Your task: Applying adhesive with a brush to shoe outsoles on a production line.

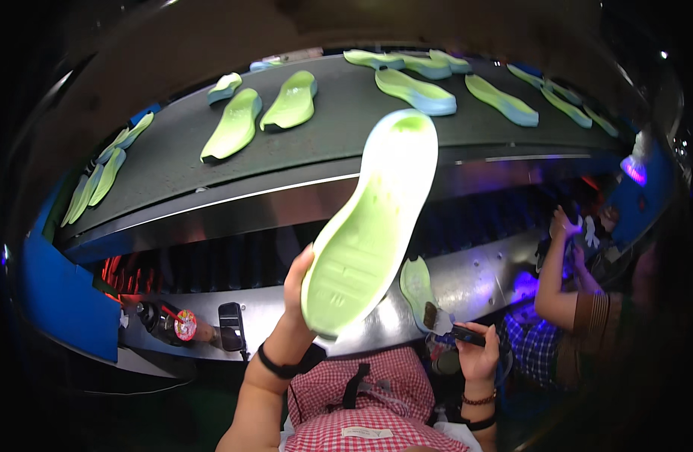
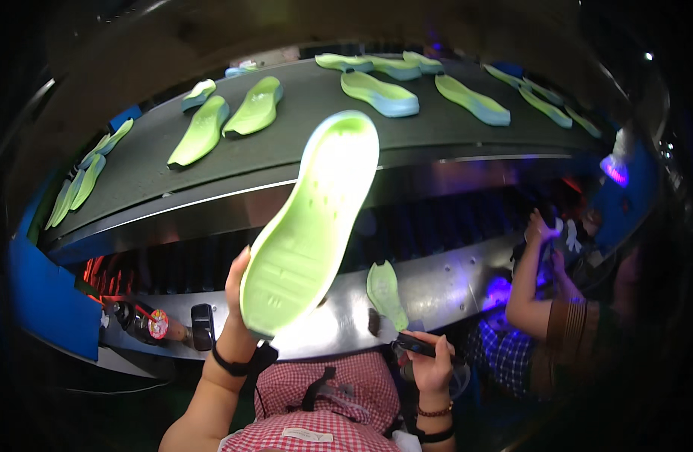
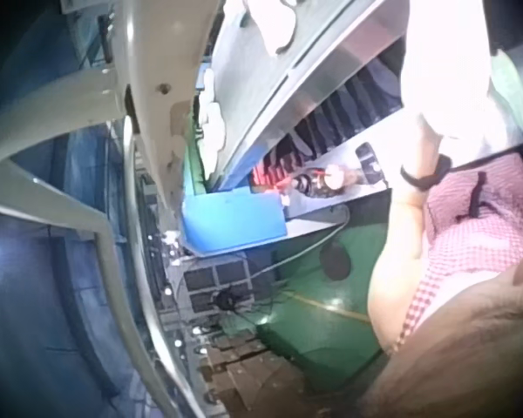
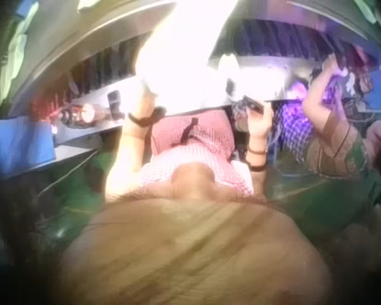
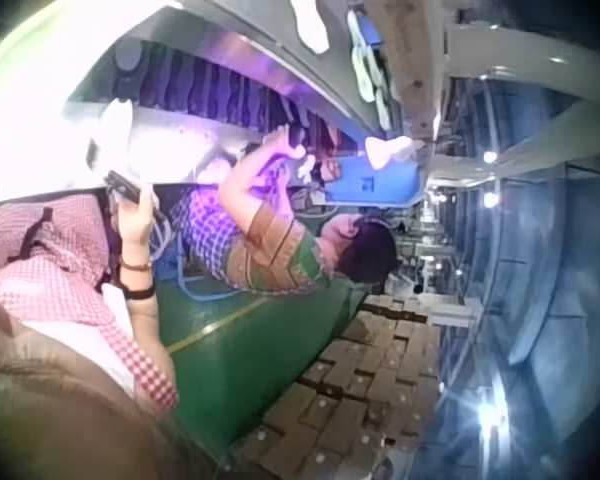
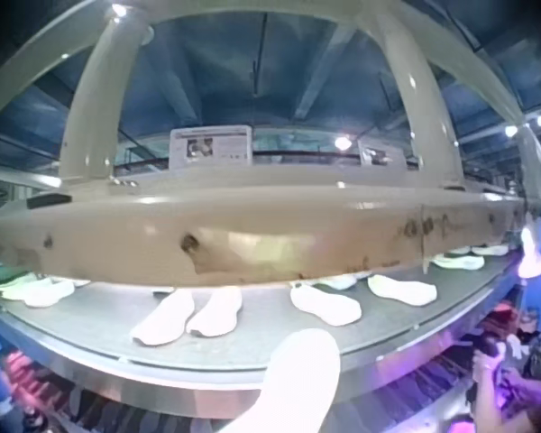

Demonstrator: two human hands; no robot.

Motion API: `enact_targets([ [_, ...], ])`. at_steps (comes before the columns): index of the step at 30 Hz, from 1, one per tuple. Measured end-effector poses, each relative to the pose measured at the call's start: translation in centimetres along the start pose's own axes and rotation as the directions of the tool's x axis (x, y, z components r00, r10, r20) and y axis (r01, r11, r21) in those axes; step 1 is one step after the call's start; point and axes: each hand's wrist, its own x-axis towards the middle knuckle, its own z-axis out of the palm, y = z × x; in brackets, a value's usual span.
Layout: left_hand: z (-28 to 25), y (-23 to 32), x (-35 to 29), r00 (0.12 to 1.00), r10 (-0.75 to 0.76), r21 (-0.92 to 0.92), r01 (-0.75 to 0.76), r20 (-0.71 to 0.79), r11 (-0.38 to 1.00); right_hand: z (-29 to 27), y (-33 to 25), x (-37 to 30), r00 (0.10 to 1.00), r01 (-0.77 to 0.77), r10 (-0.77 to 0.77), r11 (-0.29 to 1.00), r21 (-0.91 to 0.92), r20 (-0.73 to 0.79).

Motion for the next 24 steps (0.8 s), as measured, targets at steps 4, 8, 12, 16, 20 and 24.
enact_targets([
  [4, 5.5, 1.2, 11.5, 0.987, 0.096, -0.299, -0.055, 0.125, 0.953, -1.8, 1.6, 0.0, 0.996, -0.086, 0.085, 0.995, -0.047, -0.031],
  [8, 3.7, 2.9, 20.4, 0.972, 0.154, -0.450, -0.220, -0.180, 0.866, -1.3, 2.9, 0.4, 0.988, -0.157, 0.157, 0.988, -0.008, -0.009],
  [12, 2.9, 2.9, 19.2, 0.976, -0.067, -0.110, 0.044, -0.209, 0.993, -2.7, 3.2, 1.1, 0.986, -0.164, 0.164, 0.986, 0.007, -0.040],
  [16, 2.4, 8.8, 15.9, 0.893, 0.287, 0.647, 0.007, -0.347, 0.762, -3.7, 3.9, 1.8, 0.967, -0.244, 0.243, 0.970, -0.003, -0.073],
  [20, 0.4, 14.4, 16.2, 0.641, 0.649, 0.911, 0.321, -0.409, 0.257, -4.0, 5.5, 2.9, 0.955, -0.288, 0.289, 0.957, 0.023, -0.060],
  [24, -0.2, 17.1, 18.3, 0.686, 0.566, 0.831, 0.557, -0.458, -0.002, -4.7, 6.9, 3.6, 0.935, -0.333, 0.338, 0.941, 0.061, -0.109],
])
